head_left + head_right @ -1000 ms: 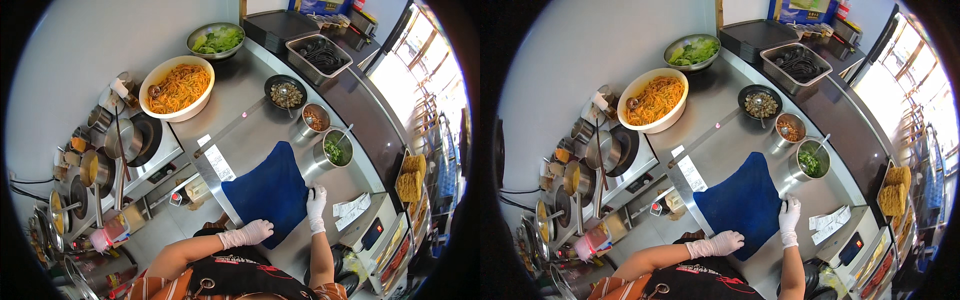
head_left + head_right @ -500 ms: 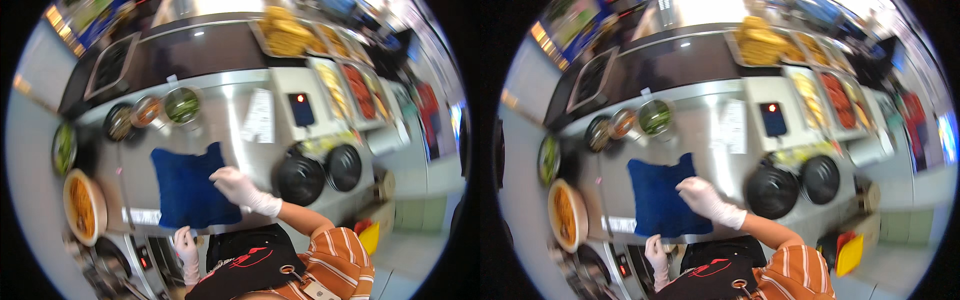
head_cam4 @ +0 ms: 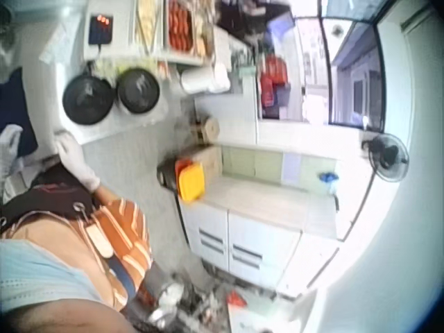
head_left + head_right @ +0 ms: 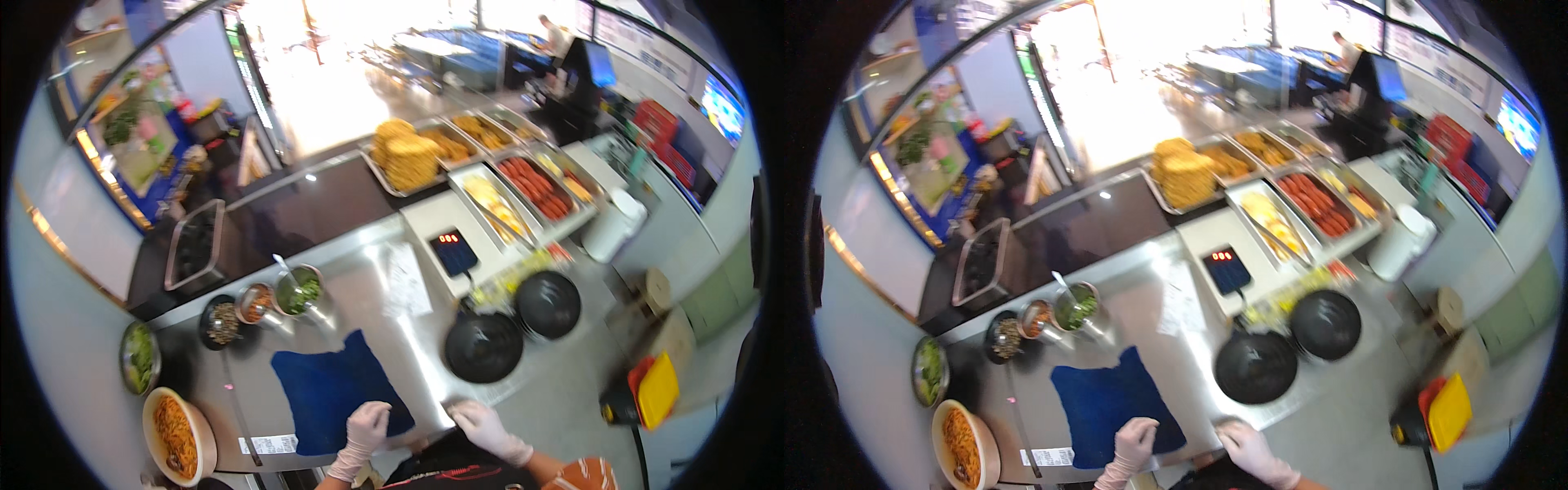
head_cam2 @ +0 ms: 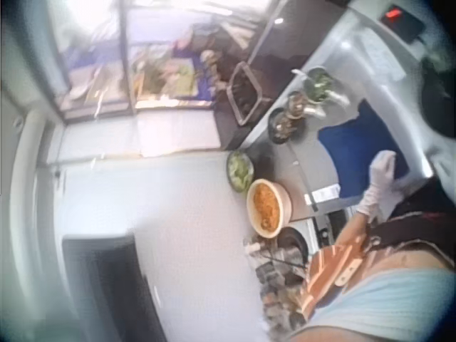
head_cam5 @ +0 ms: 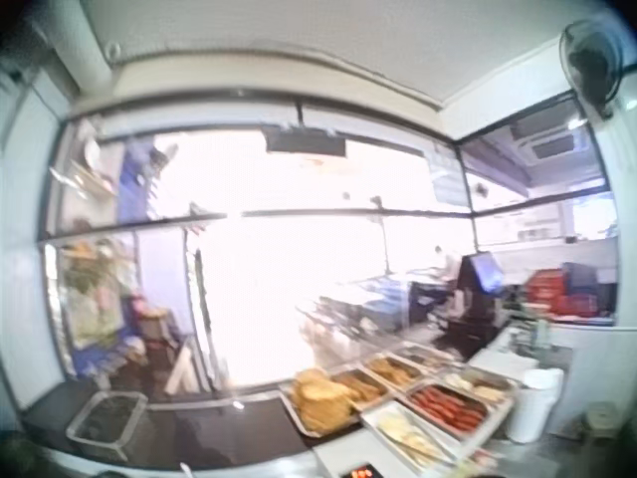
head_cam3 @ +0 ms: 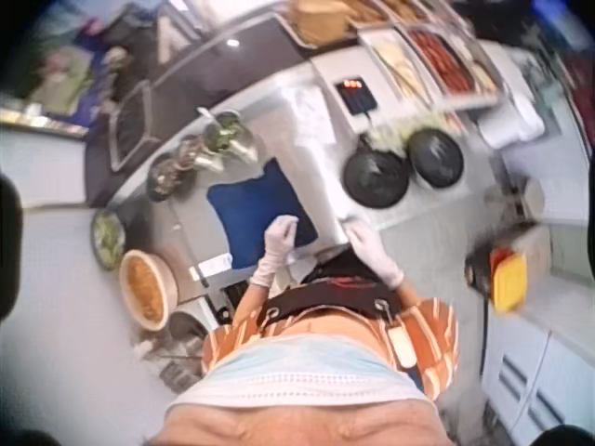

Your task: The person assembles a noodle bowl by placing lettuce in a bowl, adding cooked noodles and broth from a pot, then topping with chopped green onions, peanuts, and a fried egg. The finished bowl is placed on a tray.

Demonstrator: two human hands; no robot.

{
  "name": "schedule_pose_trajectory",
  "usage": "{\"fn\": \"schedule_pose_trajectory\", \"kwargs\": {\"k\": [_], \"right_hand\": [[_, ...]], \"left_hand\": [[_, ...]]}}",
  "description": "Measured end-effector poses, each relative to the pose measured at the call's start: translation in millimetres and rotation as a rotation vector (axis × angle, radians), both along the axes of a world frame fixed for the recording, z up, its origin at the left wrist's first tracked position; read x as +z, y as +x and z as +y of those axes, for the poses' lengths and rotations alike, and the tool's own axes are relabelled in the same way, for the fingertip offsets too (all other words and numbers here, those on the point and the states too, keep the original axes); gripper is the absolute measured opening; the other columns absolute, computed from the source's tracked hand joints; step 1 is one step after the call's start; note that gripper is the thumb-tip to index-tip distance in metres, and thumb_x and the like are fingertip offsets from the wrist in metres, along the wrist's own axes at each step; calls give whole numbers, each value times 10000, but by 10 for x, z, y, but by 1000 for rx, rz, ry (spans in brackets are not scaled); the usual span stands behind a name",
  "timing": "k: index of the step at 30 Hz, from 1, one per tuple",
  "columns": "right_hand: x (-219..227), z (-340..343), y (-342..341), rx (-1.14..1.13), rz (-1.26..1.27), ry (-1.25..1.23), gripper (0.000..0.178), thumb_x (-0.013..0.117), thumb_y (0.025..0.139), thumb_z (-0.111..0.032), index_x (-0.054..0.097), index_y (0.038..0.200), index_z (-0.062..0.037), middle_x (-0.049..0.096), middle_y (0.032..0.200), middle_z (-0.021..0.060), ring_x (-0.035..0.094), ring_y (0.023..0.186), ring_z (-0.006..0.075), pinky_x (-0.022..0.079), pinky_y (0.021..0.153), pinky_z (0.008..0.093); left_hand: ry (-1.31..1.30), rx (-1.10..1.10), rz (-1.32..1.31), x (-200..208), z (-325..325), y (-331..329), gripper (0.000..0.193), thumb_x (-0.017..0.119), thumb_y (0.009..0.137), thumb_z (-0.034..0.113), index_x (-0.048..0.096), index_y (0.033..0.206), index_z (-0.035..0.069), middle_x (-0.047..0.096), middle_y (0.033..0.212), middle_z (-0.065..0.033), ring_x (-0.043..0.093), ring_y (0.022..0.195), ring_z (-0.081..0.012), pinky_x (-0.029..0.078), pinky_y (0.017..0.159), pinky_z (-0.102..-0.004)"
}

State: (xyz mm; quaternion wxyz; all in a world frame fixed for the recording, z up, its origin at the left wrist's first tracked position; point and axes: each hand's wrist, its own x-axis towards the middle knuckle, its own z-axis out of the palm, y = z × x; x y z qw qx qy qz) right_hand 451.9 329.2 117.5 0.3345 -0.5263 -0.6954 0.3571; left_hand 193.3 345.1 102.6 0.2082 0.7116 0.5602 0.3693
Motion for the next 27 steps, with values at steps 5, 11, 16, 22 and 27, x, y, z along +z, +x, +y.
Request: {"fn": "schedule_pose_trajectory", "kwargs": {"k": [5,11,16,22,27], "right_hand": [[128,133,105,95,68,43,166,561,918,-123,678,948,-10,667,938,140,628,905,298,490,829,359],[327,891,538,350,125,200,120,626,835,-78,674,937,-36,656,938,151,625,890,329,506,784,386],[530,1443,1122,459,174,256,123,630,826,-72,679,935,-42,664,943,145,630,908,319,509,799,386],[533,1789,1493,491,227,256,139,620,828,-60,685,949,-39,669,959,148,632,920,318,508,811,385],[456,1782,1603,537,242,202,141,615,837,-70,686,954,-33,670,962,147,633,922,310,506,820,385]], "left_hand": [[47,58,88,-33,-49,280,67,624,827,91,660,880,69,669,871,-74,654,769,-273,536,672,-338],[78,297,206,11,2,720,80,579,849,80,652,863,50,630,876,-119,616,804,-323,509,709,-374],[72,476,230,139,110,1266,87,582,852,91,658,875,57,635,876,-118,621,809,-315,508,713,-370],[31,546,279,260,111,1736,78,591,841,93,659,868,63,637,872,-112,620,805,-315,507,705,-373],[-6,610,324,350,29,1927,75,598,837,96,659,867,64,637,870,-111,620,805,-315,507,706,-377]]}}
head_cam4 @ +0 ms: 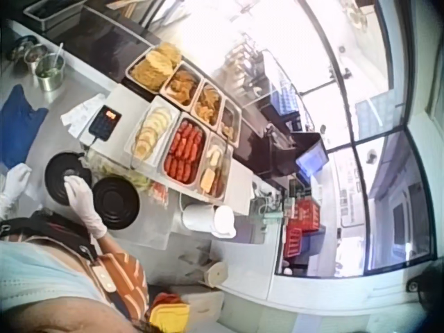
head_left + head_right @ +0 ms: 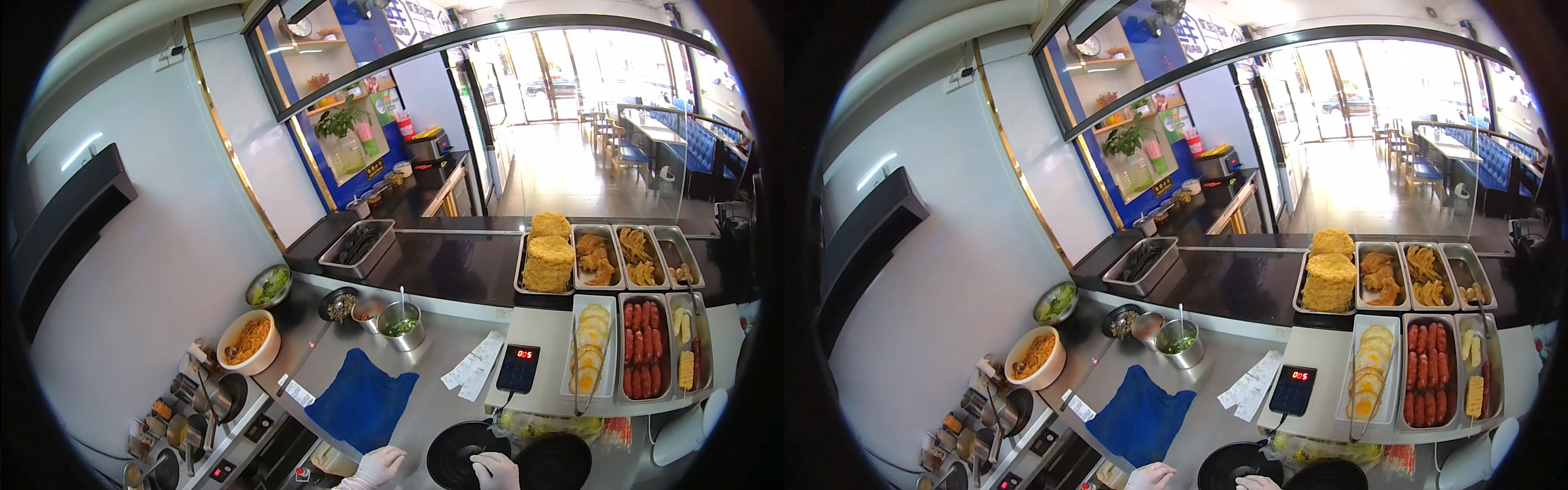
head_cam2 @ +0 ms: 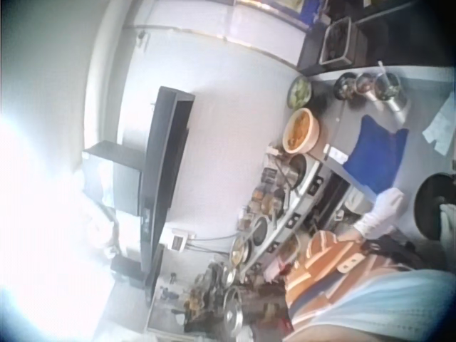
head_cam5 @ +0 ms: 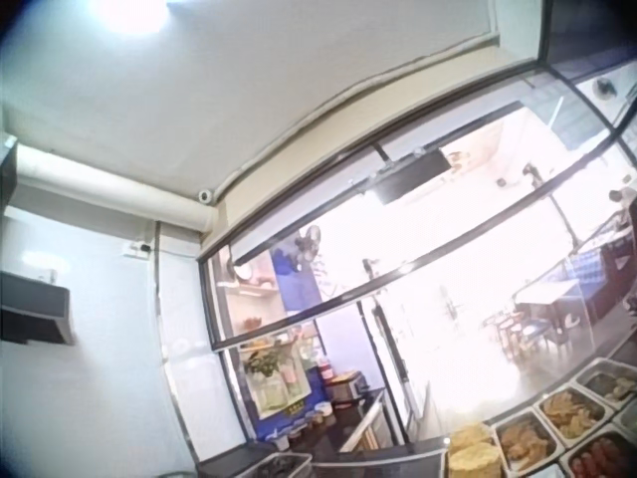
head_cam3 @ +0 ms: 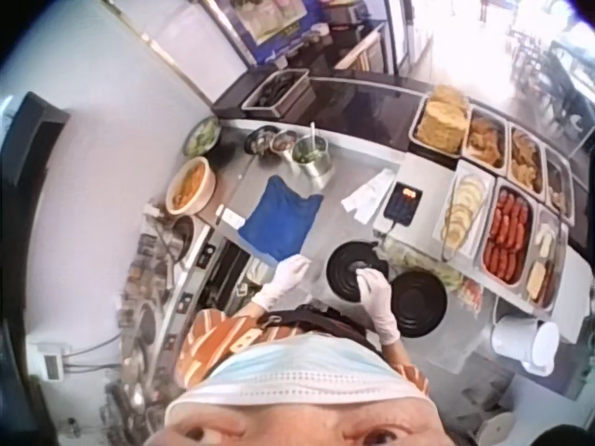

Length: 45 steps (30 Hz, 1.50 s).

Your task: The person assembles a noodle bowl by placing lettuce in a bowl, adding cooked noodles and broth from a pot, then topping with chopped green onions, peanuts, and a fried egg. The finished bowl is placed on a tray.

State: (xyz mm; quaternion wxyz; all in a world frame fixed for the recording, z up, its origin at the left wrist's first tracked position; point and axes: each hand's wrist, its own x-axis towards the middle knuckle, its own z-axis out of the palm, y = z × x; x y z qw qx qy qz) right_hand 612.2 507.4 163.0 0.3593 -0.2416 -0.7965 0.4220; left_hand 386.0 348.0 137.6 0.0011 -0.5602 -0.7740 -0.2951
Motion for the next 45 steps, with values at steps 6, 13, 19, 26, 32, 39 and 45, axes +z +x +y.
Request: {"fn": "schedule_pose_trajectory", "kwargs": {"k": [6,13,19,26,32,39,45], "right_hand": [[0,-104,-49,106,-53,14,150,600,851,-93,687,959,-37,673,970,138,627,947,303,491,853,384],[143,-374,-332,189,-49,69,149,597,845,-79,682,954,-24,668,970,152,623,947,318,490,853,388],[172,-959,-809,290,-81,156,172,636,822,-93,687,976,-35,664,960,153,621,928,326,495,835,391],[152,-1971,-1482,525,-198,104,162,621,833,-118,694,949,-30,685,948,139,650,890,290,513,806,357],[-70,-2716,-2127,762,-151,161,150,657,799,-57,689,946,-45,677,920,115,649,873,284,522,776,357],[-66,-3201,-2955,1111,-235,270,169,657,816,-127,682,954,-30,670,923,133,642,860,308,516,768,377],[-108,-3408,-3833,1223,-272,436,184,634,839,-170,679,966,-44,664,936,136,631,879,314,507,788,397]], "left_hand": [[23,90,-59,15,-305,148,76,613,838,98,660,873,49,643,877,-120,629,820,-314,514,724,-375],[147,197,14,-76,-790,16,109,612,842,89,675,918,41,665,920,-136,644,840,-313,528,750,-371],[117,316,-70,-226,-1490,-235,107,645,823,111,681,909,58,674,931,-120,655,850,-288,532,746,-347],[154,513,-97,-394,-2564,-673,69,637,816,100,675,823,43,669,842,-95,653,779,-279,529,701,-356],[166,742,-11,-520,-3667,-767,80,642,813,109,653,884,74,655,871,-81,650,798,-266,525,713,-349],[192,1132,-100,-507,-4425,-545,62,637,823,96,658,872,65,654,857,-89,648,789,-278,526,717,-349],[245,1435,-211,-609,-4703,-390,49,631,846,89,662,872,61,654,857,-114,644,785,-302,522,696,-359]]}}
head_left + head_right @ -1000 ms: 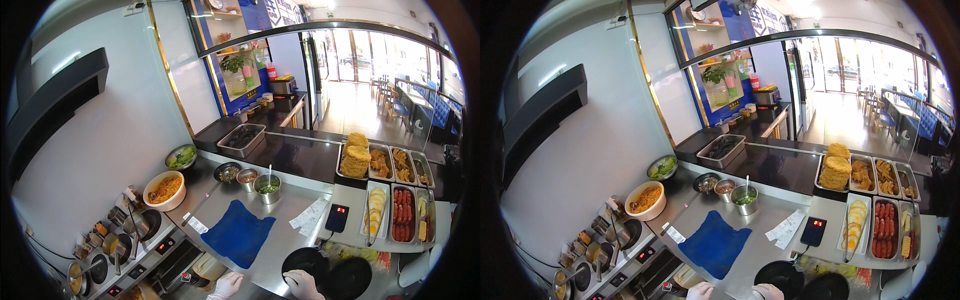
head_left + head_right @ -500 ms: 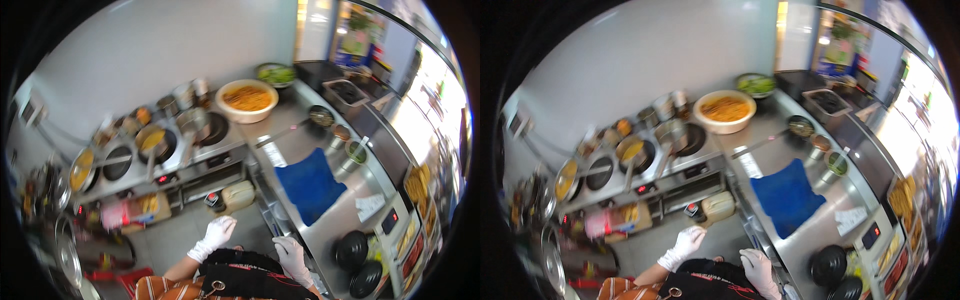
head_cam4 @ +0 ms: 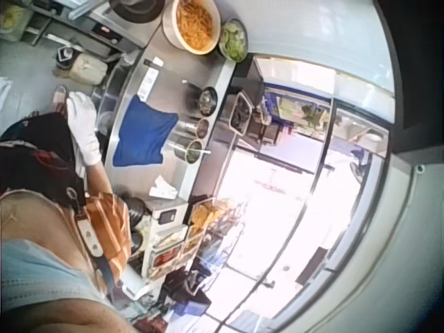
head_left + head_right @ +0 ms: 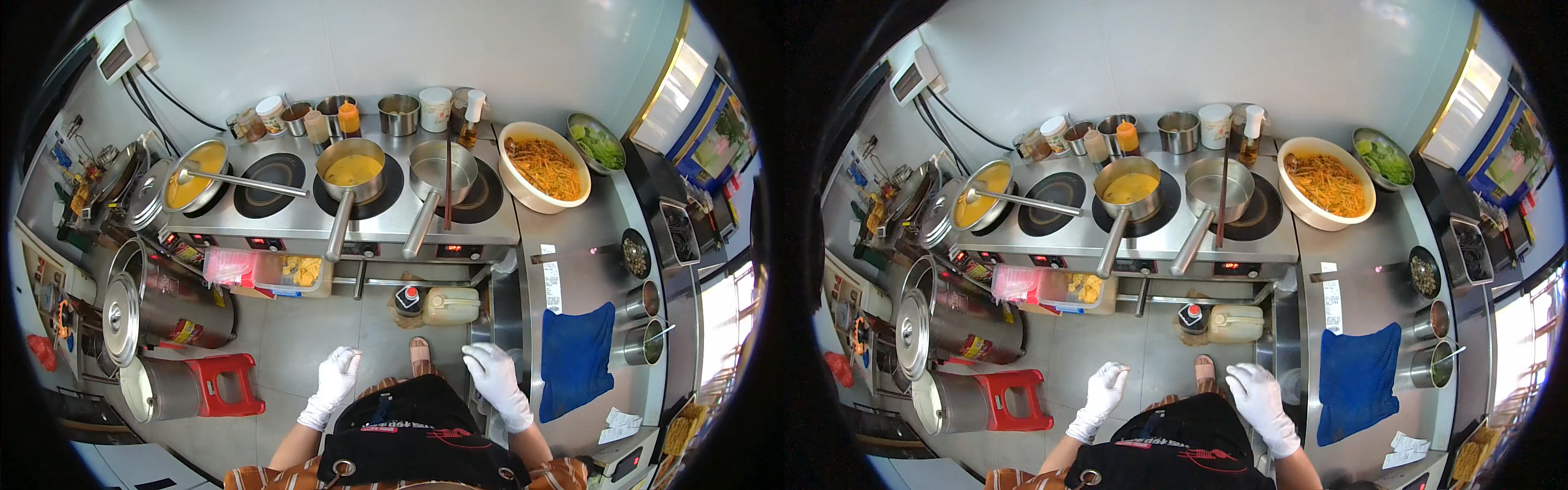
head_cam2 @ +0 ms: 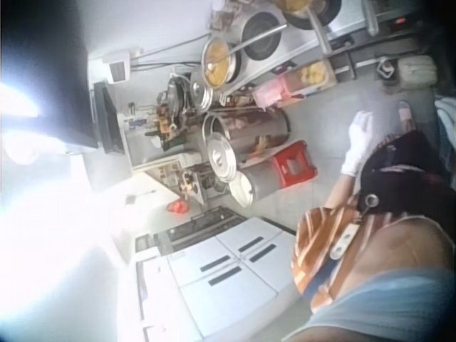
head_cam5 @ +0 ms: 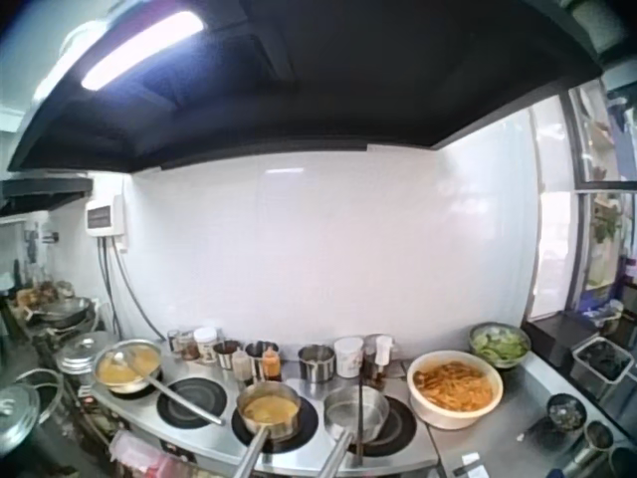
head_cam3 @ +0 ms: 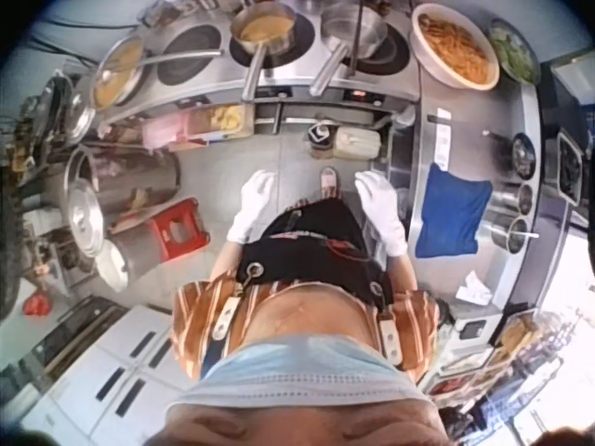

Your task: The person assembles a noodle bowl by placing lettuce in a bowl, adding cooked noodles and broth from a pot, then topping with chopped green onions, peanuts, and a fried egg. The finished bowl is placed on a tray.

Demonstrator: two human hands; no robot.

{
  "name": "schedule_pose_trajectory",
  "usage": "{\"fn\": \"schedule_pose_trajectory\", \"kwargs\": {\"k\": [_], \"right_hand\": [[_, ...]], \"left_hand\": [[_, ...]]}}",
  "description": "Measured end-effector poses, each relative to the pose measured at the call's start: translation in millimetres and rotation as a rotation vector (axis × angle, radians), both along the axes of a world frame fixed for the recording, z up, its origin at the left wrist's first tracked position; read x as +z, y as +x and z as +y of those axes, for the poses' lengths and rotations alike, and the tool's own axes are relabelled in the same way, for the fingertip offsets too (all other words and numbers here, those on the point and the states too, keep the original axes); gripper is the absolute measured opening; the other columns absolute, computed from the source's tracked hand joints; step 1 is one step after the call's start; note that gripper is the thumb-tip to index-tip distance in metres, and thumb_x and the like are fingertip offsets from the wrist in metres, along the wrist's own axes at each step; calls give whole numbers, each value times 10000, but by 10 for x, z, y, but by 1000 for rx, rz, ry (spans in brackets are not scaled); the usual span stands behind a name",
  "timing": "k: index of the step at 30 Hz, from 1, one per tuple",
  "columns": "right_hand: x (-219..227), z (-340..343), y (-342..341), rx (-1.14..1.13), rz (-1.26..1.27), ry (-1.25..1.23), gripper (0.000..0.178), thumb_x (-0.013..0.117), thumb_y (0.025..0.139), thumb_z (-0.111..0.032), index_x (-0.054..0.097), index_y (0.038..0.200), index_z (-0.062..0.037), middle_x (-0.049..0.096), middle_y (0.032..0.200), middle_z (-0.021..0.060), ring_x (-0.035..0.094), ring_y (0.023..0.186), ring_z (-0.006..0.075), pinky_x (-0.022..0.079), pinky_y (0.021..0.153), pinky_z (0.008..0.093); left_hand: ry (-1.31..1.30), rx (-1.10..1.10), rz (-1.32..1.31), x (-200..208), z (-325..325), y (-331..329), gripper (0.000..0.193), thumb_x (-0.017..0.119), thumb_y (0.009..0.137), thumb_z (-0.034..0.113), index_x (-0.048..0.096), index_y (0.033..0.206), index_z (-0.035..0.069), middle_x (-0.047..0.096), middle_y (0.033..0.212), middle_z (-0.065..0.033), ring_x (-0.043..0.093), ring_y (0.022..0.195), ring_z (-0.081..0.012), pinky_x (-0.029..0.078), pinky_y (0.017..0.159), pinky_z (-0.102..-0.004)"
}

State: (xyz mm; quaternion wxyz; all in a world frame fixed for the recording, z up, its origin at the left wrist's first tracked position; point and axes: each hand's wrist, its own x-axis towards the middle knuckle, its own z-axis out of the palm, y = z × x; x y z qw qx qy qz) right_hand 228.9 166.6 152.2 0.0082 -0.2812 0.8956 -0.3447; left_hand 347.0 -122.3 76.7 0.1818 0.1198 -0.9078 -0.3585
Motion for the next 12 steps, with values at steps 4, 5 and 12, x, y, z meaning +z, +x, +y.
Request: {"fn": "schedule_pose_trajectory", "kwargs": {"k": [4,5,12], "right_hand": [[-221,160,-480,-45,35,68,215,597,869,-228,678,957,-49,667,948,132,632,865,321,502,791,391],[-264,167,-605,-29,56,109,223,590,874,-239,678,950,-48,669,946,133,633,864,321,501,790,391],[-533,152,-1264,11,-240,4,181,659,837,-181,697,959,-53,676,977,147,652,933,284,509,859,368]], "left_hand": [[51,83,-57,-67,-111,-155,72,634,859,113,662,875,49,650,863,-140,644,791,-314,524,704,-363],[122,149,-110,-51,-123,-201,75,635,858,115,663,877,48,650,862,-144,643,790,-317,523,707,-365],[-43,210,-193,195,-143,-550,79,630,855,96,672,901,47,651,862,-133,646,808,-291,513,727,-341]]}}
